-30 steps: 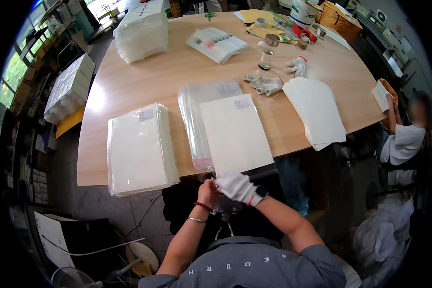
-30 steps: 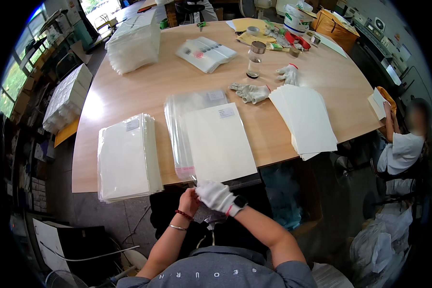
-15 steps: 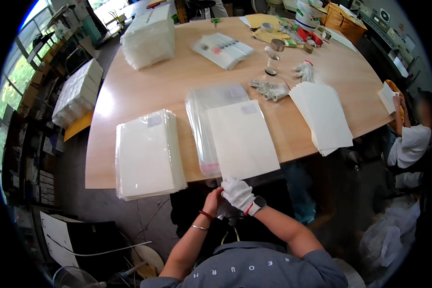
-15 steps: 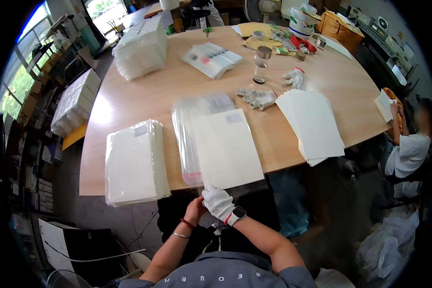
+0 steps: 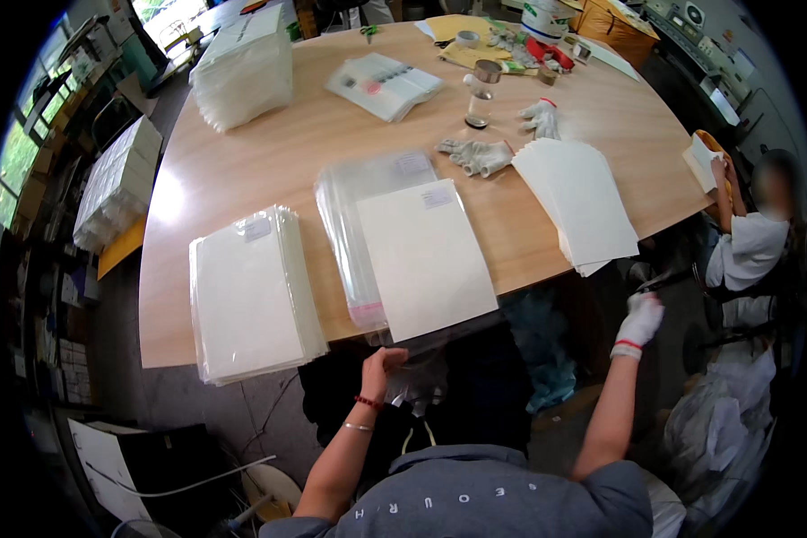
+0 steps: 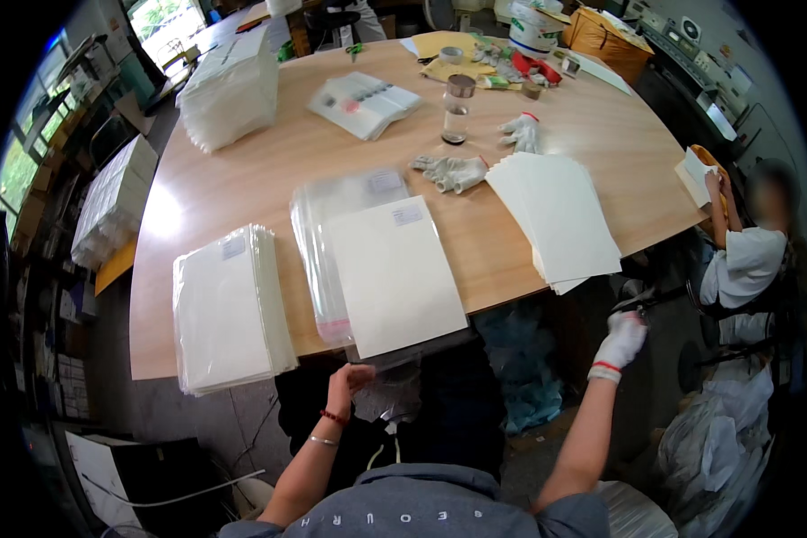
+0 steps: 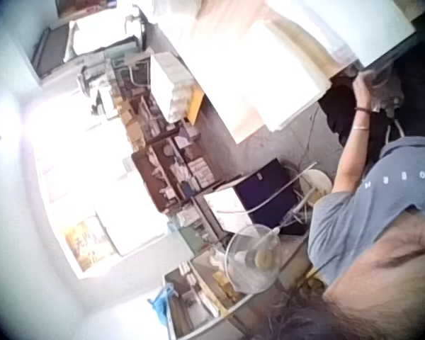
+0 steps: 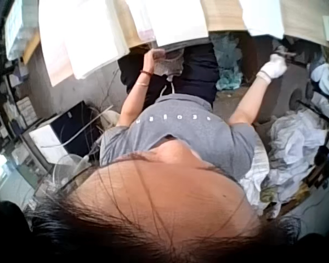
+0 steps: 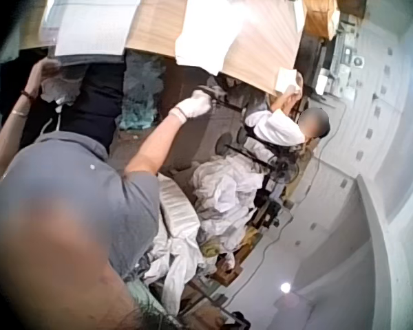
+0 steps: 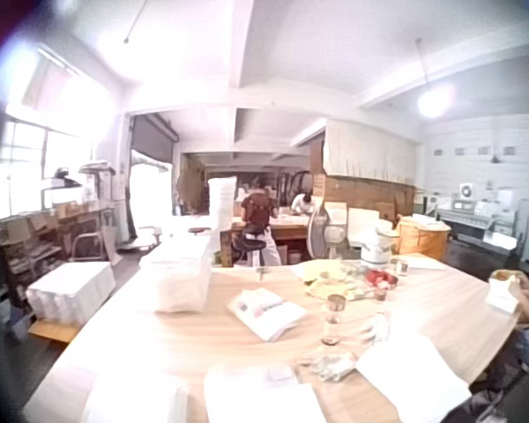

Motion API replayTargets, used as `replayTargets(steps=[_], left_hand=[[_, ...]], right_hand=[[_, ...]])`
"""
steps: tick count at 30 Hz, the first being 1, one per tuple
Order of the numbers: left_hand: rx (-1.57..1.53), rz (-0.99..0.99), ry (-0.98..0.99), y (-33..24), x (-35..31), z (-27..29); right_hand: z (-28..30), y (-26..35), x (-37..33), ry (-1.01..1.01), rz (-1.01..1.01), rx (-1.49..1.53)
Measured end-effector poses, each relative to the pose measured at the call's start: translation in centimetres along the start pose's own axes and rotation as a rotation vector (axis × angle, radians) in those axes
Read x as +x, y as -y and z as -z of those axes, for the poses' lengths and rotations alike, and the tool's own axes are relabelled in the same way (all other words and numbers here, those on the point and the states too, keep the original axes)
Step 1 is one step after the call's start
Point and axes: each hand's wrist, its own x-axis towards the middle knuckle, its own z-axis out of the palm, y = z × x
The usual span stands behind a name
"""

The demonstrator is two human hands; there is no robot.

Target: The person repeatedly picks up white paper sheets and places them into clear plastic bags on a table. The person wears gloves and handles the sheets one at a time, stacking the filled bags on the table.

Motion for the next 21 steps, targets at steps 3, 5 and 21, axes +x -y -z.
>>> replayTargets(steps=[3,5,21], left_hand=[[-0.005,-0.184,-0.086,3.7,0.8,2.3],[0.712,-0.654,-0.361,2.5,0.4,2.8],[1.272,-1.03,-0.148,-3.0,2.3,0.6]], right_hand=[[-3.4,-1.2,-4.3,1.335,0.749,-0.363],[-4.2,0.7,-6.9,1.144,0.54,-0.122],[-3.3,15.2,-4.7,0.697,1.008,0.839]])
